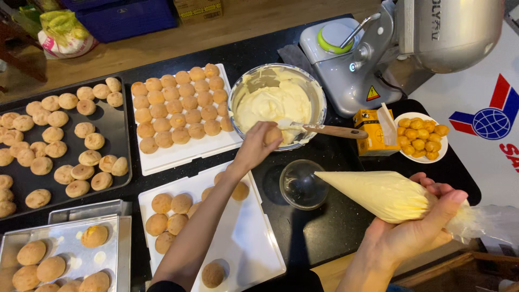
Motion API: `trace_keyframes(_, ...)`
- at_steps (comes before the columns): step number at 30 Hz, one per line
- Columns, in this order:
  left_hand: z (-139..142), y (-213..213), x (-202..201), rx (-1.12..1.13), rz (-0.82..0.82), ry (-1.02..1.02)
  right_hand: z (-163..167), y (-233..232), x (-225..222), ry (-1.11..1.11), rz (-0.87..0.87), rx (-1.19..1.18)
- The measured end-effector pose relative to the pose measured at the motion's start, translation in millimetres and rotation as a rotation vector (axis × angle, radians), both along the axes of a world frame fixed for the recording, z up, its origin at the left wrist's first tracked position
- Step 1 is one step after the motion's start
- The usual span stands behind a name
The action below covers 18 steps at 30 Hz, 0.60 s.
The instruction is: The person fills a plastic piping bag with cream from a large bowl using a spatula, then pipes cream into baked cream puffs one at a time and places the filled puffs into metal trays. The person repeats the filling and piping cycle across trays of puffs on the counter.
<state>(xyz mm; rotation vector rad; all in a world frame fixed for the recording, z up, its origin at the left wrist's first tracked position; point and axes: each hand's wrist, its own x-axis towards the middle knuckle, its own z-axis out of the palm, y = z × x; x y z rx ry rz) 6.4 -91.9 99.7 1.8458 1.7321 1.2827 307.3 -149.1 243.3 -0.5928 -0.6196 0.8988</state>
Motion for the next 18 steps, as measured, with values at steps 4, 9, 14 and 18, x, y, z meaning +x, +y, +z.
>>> trace_keyframes(4,6,-2,13,-0.039,-0.034,0.163,-3,7,1,-0.074,-0.064,-0.007)
trace_keyframes(9,14,-9,15,-0.112,-0.006,0.295,-3,12,1,-0.017,-0.024,-0.007)
trace_keyframes(14,23,-20,8,-0.086,-0.075,0.299,3,12,-4,-0.084,-0.084,0.021)
trace_keyframes(18,29,-27,-1,-0.128,-0.114,0.283,6,9,-8,-0.051,-0.059,0.012)
